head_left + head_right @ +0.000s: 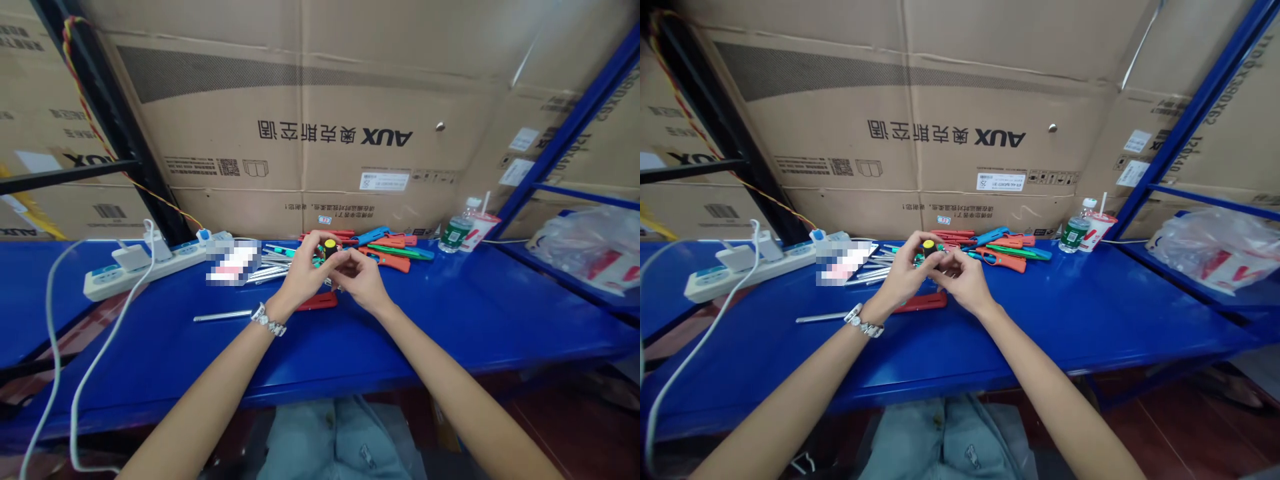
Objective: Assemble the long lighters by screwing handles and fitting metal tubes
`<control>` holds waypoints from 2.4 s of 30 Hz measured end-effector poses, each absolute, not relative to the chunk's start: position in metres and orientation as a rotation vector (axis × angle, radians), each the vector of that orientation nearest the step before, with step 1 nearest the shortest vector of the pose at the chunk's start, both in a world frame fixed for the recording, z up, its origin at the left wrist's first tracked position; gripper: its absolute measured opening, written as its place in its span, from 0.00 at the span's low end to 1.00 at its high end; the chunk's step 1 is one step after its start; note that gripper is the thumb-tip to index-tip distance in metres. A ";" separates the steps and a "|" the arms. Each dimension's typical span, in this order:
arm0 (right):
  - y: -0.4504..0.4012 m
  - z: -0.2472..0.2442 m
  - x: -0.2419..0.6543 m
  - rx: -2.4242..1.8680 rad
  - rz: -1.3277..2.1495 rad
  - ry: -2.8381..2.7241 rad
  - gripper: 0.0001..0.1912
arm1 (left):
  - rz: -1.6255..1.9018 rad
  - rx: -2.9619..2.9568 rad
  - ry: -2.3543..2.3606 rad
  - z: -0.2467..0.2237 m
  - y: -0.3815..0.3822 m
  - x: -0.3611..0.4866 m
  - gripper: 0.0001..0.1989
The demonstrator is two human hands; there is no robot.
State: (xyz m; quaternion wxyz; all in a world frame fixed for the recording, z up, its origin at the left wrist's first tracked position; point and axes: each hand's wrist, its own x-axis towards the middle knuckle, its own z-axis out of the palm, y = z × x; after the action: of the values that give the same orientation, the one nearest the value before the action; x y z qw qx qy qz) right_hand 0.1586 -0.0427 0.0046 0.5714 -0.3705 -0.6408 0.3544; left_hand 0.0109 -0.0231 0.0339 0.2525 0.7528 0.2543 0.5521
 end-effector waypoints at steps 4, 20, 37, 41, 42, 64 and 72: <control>-0.047 0.012 0.167 -0.851 0.850 -1.577 0.21 | 1.344 2.033 0.588 0.039 -0.028 0.009 0.20; -0.045 0.014 0.171 -0.849 0.938 -1.706 0.21 | 1.467 2.086 0.640 0.036 -0.018 0.010 0.18; -0.046 0.010 0.168 -0.834 0.824 -1.709 0.17 | 1.434 1.992 0.626 0.036 -0.016 0.011 0.13; -0.043 0.005 0.162 -0.895 0.787 -1.546 0.22 | 1.564 1.947 0.724 0.034 -0.013 0.018 0.16; -0.042 0.004 0.162 -0.894 0.800 -1.531 0.22 | 1.576 1.959 0.749 0.033 -0.012 0.019 0.17; -0.043 0.004 0.166 -0.882 0.755 -1.656 0.18 | 1.473 1.989 0.622 0.038 -0.017 0.013 0.13; -0.043 0.004 0.167 -0.876 0.757 -1.677 0.16 | 1.518 1.955 0.669 0.037 -0.016 0.014 0.15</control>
State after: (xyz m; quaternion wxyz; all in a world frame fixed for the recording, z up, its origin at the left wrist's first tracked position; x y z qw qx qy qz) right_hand 0.1675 -0.0428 0.0037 0.5243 -0.3659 -0.7008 0.3162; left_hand 0.0144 -0.0163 0.0372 0.2848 0.7310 0.2502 0.5674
